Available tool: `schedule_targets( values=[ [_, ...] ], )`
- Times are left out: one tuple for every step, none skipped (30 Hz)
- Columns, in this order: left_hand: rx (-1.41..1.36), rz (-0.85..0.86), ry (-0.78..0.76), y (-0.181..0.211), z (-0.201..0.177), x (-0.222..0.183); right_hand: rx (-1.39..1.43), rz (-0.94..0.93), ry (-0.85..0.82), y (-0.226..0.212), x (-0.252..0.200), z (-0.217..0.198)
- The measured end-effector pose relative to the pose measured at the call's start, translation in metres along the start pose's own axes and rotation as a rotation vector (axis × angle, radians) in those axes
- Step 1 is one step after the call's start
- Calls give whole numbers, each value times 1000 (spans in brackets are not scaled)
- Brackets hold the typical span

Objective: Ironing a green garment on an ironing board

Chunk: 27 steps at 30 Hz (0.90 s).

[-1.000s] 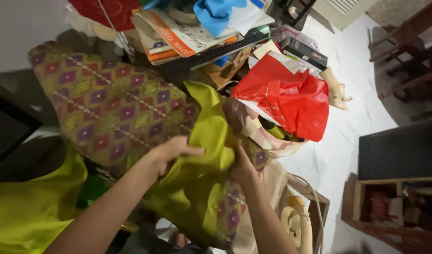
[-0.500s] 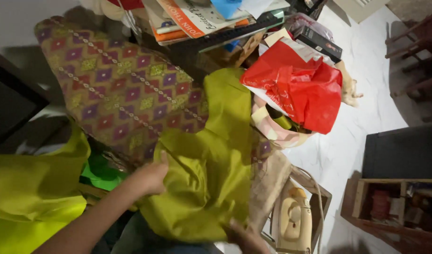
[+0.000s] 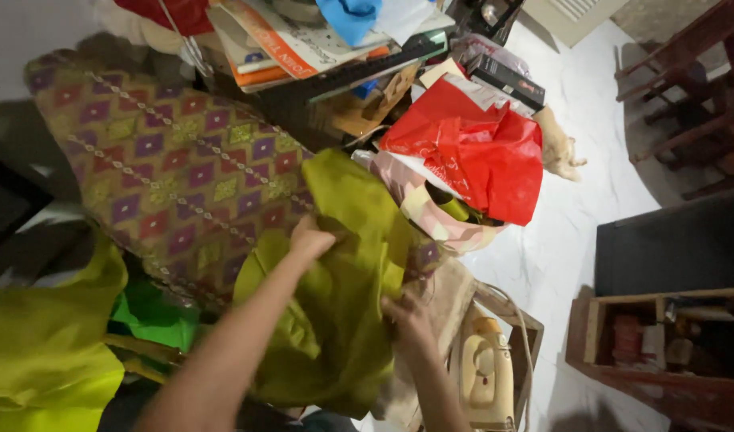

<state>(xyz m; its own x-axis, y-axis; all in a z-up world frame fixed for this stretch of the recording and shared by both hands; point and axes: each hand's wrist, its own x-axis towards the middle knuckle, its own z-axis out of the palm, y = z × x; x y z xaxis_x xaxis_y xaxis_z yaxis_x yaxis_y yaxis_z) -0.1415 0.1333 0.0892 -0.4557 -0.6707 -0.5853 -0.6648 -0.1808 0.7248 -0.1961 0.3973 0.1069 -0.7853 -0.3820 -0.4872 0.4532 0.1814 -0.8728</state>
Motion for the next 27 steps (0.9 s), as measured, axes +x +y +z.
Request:
schedule_targets(
  values=[
    [-33, -2, -1, -10, -4, 1, -80, 40, -81, 6, -15, -8],
    [-67, -4, -2, -21, -7, 2, -158, 80, -163, 12, -30, -15],
    [-61, -10, -3, -15, -32, -22, -155, 88, -161, 27, -33, -24],
    [139, -46, -108, -8, -57, -45, 65, 214, -153, 42, -38, -33],
    [341, -79, -212, 0, -83, -68, 290, 336, -145, 56, -42, -41],
    [348, -84, -212, -5, -89, -67, 296, 342, -144, 63, -40, -38],
    [428, -96, -270, -9, -95, -66, 335, 336, -203, 68, -38, -36],
    [507, -109, -329, -14, -102, -65, 375, 330, -263, 74, -36, -33],
    [512, -111, -326, -18, -105, -63, 380, 333, -265, 66, -32, -22],
    [439, -172, -366, -21, -107, -61, 385, 240, -231, 58, -28, -11],
    [361, -231, -407, -24, -109, -60, 386, 146, -197, 49, -25, -1],
    [364, -233, -406, -30, -106, -48, 389, 149, -198, 37, -24, 9],
    [399, -194, -292, -35, -102, -35, 357, 142, -115, 26, -23, 17],
    [431, -154, -178, -39, -98, -22, 325, 136, -32, 14, -21, 26],
    [435, -152, -180, -33, -99, -21, 327, 136, -28, 10, -15, 31],
    [127, -129, -88, -27, -100, -20, 185, 150, 74, 6, -8, 36],
    [-182, -102, 6, -20, -101, -17, 42, 161, 174, 2, 0, 42],
    [-181, -99, 4, -36, -94, 5, 44, 159, 176, -7, -1, 46],
    [-348, 13, 112, -52, -86, 27, -13, 145, 165, -15, -2, 49],
    [-515, 127, 219, -68, -78, 50, -70, 131, 155, -23, -4, 52],
    [-515, 129, 215, -82, -69, 66, -70, 129, 158, -15, 7, 54],
    [-446, 186, 219, -96, -59, 83, 29, 82, 198, -6, 18, 56],
    [-377, 240, 220, -113, -47, 98, 125, 39, 239, 4, 28, 56],
    [-377, 238, 214, -120, -43, 114, 124, 40, 245, 1, 26, 52],
    [-296, 219, 180, -129, -40, 130, 89, 49, 233, -1, 24, 50],
    [-215, 199, 145, -139, -38, 145, 55, 57, 222, -2, 21, 48],
    [-215, 191, 145, -119, -43, 121, 51, 65, 222, 1, 21, 47]
  ],
)
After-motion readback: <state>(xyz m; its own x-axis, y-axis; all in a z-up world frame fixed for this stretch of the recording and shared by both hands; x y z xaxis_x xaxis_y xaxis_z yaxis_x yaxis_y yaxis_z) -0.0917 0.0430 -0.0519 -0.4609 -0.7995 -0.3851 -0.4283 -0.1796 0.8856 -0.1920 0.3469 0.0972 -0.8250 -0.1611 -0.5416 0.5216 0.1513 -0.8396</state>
